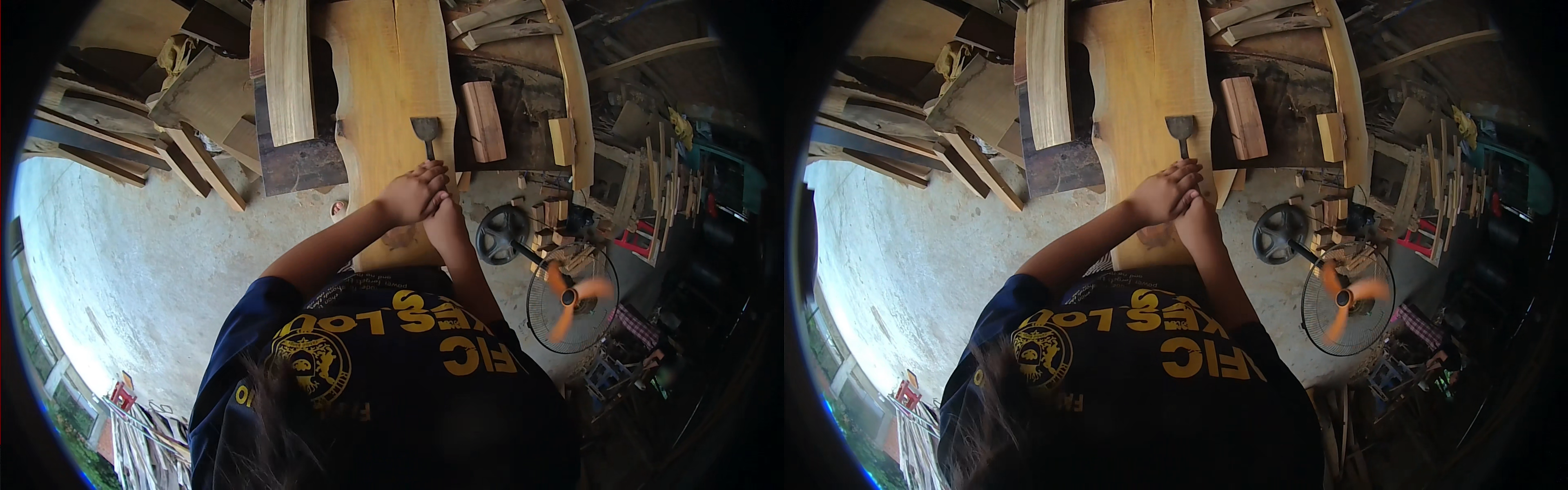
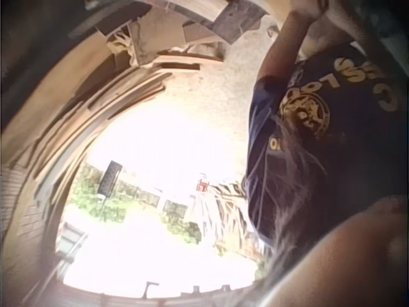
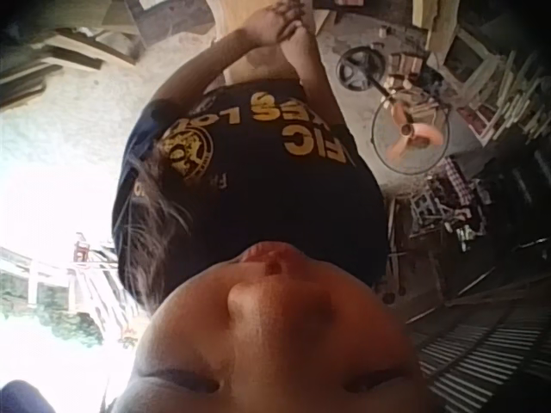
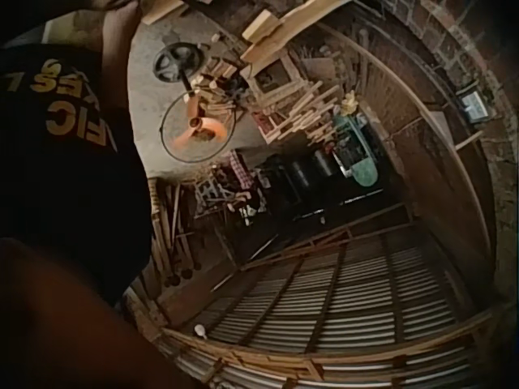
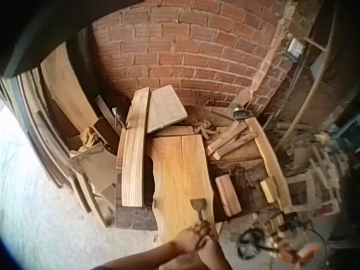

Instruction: The person smooths or carves wooden planks using a hand chisel.

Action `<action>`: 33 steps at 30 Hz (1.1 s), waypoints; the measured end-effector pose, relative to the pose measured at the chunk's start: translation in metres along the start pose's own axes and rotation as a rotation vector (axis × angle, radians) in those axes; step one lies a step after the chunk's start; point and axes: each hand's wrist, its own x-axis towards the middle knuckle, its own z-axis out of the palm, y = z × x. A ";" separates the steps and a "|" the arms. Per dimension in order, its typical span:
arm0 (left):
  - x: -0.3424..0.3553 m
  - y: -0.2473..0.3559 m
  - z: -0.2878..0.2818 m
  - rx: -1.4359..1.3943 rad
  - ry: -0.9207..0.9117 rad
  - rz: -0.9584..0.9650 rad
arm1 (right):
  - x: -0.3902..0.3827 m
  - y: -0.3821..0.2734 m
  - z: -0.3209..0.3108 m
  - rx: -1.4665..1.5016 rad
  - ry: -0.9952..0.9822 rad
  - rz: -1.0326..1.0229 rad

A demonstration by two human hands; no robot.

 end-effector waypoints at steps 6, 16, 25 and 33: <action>0.033 -0.021 -0.035 0.035 -0.036 -0.143 | 0.050 -0.036 -0.009 -0.009 0.001 0.127; -0.033 0.059 0.004 0.035 -0.163 -0.227 | -0.062 -0.014 -0.023 0.091 -0.168 0.144; 0.060 -0.057 -0.037 0.307 -0.034 -0.246 | 0.089 -0.055 -0.028 -0.047 -0.063 0.008; 0.125 -0.113 -0.073 0.481 -0.052 -0.407 | 0.183 -0.082 -0.037 -0.083 0.032 -0.145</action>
